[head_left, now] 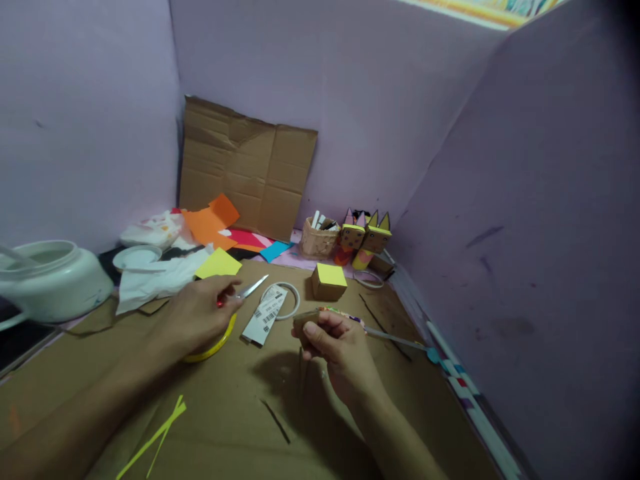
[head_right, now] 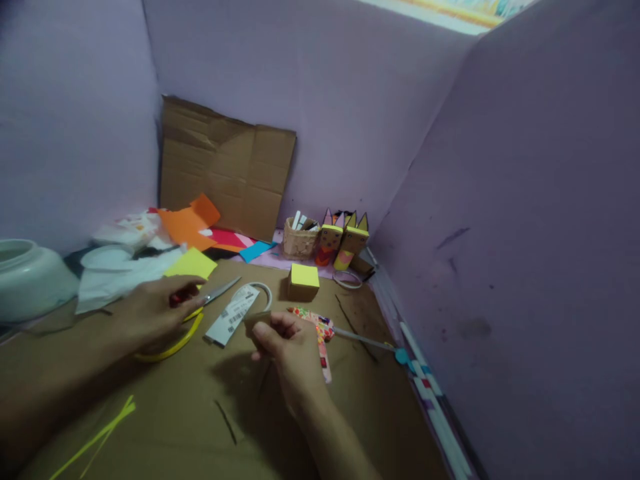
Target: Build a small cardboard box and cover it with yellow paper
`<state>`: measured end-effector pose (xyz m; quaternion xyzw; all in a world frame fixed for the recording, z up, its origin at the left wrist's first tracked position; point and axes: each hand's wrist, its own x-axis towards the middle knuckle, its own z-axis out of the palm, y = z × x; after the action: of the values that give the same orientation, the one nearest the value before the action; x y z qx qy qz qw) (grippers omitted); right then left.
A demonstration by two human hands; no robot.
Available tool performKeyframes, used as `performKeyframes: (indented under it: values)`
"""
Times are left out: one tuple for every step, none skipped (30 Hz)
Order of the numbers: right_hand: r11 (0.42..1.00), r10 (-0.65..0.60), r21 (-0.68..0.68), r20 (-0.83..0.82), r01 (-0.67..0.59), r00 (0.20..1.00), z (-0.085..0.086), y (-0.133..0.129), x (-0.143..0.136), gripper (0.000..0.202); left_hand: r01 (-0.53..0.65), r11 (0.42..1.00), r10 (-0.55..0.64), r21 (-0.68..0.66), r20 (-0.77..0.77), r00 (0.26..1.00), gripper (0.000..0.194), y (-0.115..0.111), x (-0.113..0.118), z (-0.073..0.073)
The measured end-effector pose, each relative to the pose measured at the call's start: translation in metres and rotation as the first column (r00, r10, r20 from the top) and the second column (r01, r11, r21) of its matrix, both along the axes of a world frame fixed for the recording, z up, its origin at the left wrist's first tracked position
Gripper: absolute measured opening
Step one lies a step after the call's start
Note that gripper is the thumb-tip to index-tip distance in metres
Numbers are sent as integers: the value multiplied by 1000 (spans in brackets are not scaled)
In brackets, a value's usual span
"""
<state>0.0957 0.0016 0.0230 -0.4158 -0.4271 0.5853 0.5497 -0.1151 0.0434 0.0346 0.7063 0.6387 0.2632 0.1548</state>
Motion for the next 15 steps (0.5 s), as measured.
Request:
performKeyframes:
  values:
    - [1000,2,0,4,-2,1000,1,-1,-1,11,60,998,-61,9,183,981,35,-5,7,-1]
    - [1000,5,1,10,-5,1000,1,-1,-1,10,126,992,-113,-13,349,930,34,-11,14,-1]
    - [1000,9,3,20,-9,1000,2,-2,-2,9,179,983,-143,-33,468,872,34,-17,21,-2]
    - [1000,14,5,38,-14,999,2,-3,-3,9,209,977,-155,-46,520,840,33,-23,27,-3]
    - [1000,22,7,64,-22,998,1,-3,-3,9,233,972,-179,-34,541,822,32,-28,33,-3]
    - [999,32,12,98,-34,995,0,-4,-4,8,256,967,-217,1,535,817,31,-33,38,-3]
    - [999,45,20,140,-49,989,-1,-5,-5,8,272,961,-258,48,507,823,28,-37,42,-2]
    - [997,58,36,187,-66,981,-3,-6,-5,9,287,953,-299,98,468,831,24,-40,45,-1]
    - [995,65,56,238,-80,969,-5,-7,-6,9,304,943,-333,138,425,842,19,-42,46,0]
    - [992,62,83,298,-90,953,-7,-8,-6,10,322,934,-357,154,387,850,14,-44,47,1]
    - [988,49,118,363,-98,930,-9,-10,-6,11,339,929,-370,147,362,856,10,-45,47,3]
    - [983,26,155,432,-103,902,-11,-11,-6,12,356,927,-374,119,349,859,8,-46,47,4]
    - [976,-1,189,497,-107,868,-12,-11,-6,13,370,925,-374,80,345,861,8,-47,46,6]
    - [970,-28,217,554,-112,832,-13,-12,-6,13,383,923,-373,41,346,861,8,-47,46,7]
    - [964,-46,237,599,-122,799,-14,-12,-5,13,393,920,-372,11,350,860,7,-47,45,7]
